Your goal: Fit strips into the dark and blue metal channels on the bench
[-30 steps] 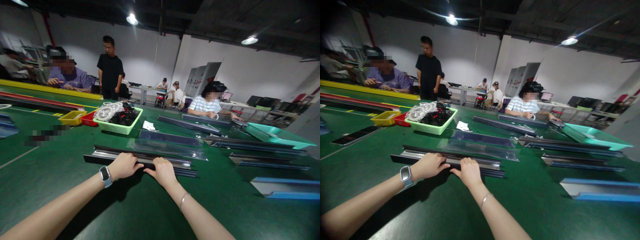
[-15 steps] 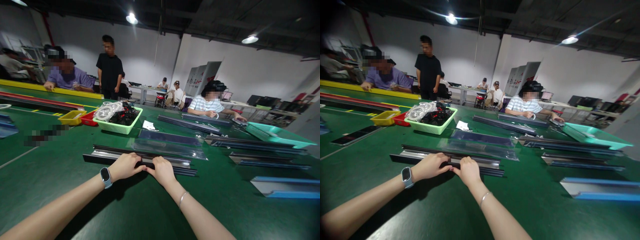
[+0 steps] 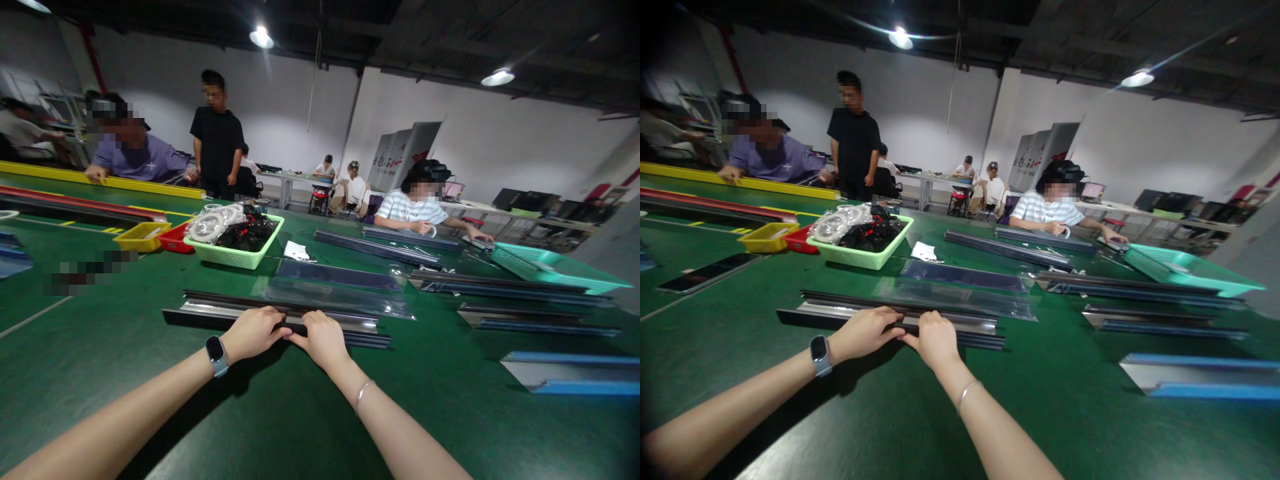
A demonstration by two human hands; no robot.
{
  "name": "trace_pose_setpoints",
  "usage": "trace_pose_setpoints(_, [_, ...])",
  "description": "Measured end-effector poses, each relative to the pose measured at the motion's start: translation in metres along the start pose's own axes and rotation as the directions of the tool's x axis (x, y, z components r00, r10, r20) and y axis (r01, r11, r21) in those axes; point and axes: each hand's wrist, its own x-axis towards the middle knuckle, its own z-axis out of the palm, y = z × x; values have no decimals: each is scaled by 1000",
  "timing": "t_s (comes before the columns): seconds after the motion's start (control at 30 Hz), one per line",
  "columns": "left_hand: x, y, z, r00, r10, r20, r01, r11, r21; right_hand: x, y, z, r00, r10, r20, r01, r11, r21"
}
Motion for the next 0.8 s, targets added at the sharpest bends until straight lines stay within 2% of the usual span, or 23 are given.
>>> trace_pose_setpoints(0.4, [-3, 0, -2, 1000, 1, -32, 0, 1000, 16, -6, -1, -11, 999, 45, -20, -45, 999, -19])
trace_pose_setpoints(0.8, [-5, 0, 3, 996, 13, -84, -10, 999, 34, -8, -1, -4, 997, 64, -37, -64, 998, 8])
